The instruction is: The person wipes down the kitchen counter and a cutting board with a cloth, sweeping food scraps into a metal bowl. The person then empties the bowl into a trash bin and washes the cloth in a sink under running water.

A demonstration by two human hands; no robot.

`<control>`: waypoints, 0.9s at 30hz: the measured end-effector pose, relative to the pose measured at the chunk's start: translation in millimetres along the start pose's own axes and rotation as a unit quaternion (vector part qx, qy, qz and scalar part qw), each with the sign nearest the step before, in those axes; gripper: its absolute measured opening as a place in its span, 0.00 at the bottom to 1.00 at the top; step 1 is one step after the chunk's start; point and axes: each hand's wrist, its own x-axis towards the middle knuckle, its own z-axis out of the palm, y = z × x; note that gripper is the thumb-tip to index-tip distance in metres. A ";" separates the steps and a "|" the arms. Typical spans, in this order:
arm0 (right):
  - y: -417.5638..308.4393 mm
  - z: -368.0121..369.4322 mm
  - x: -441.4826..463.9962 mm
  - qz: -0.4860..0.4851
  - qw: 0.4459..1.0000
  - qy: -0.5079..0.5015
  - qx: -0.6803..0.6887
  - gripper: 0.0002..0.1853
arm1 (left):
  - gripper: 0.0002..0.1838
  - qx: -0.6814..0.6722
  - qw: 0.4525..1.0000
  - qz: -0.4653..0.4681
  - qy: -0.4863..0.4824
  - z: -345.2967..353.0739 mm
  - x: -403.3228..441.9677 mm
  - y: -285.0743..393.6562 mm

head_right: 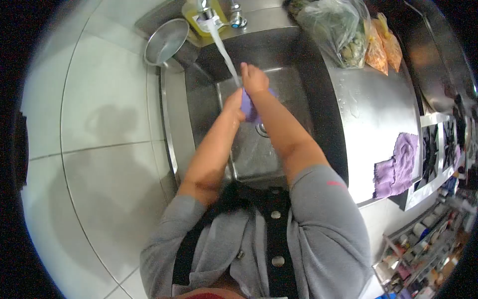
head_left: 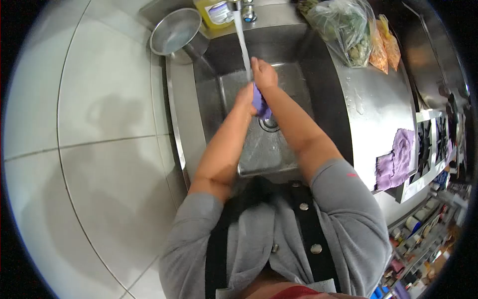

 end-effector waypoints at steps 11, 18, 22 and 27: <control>-36.1 -8.8 -68.2 0.331 0.673 -0.165 0.641 0.30 | 0.17 0.270 0.906 0.307 0.105 6.6 -14.7 33.5; -22.9 78.5 5.8 0.315 0.728 -0.213 0.571 0.14 | 0.15 0.653 0.679 0.321 0.099 -11.8 -124.4 96.0; -113.5 100.8 -21.4 0.294 0.799 -0.237 0.468 0.23 | 0.16 0.634 0.642 0.352 0.250 -78.5 -127.7 137.8; -80.1 135.7 -122.1 0.197 0.912 -0.154 0.325 0.29 | 0.24 0.756 0.407 0.420 0.294 -107.3 -100.9 113.7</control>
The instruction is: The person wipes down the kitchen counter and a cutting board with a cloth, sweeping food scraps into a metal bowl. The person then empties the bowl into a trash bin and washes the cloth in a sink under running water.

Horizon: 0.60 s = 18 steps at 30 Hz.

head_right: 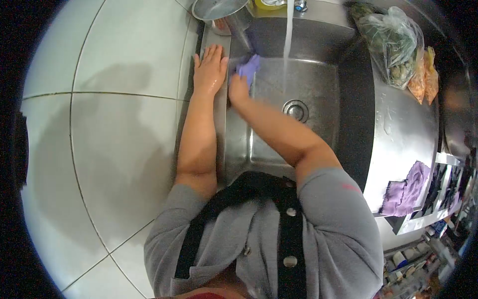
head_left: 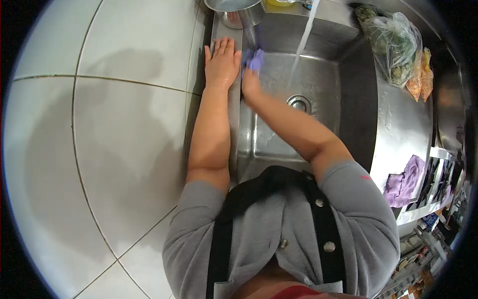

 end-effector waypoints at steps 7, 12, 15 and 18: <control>29.3 -55.6 -202.6 0.308 0.931 -0.091 -0.170 0.31 | 0.27 0.008 1.000 -0.016 0.005 -9.2 -42.3 19.1; 46.6 -57.2 -211.9 0.386 0.884 -0.175 -0.198 0.29 | 0.30 0.010 0.998 -0.035 -0.042 -57.7 -137.4 45.1; 0.5 -49.7 -203.1 0.442 0.866 -0.110 0.204 0.17 | 0.33 0.021 0.992 -0.066 -0.107 -86.6 -209.2 63.1; 14.9 -54.7 -120.2 0.025 0.887 -0.313 -0.337 0.20 | 0.35 -0.010 0.982 -0.089 -0.165 -110.8 -260.2 70.5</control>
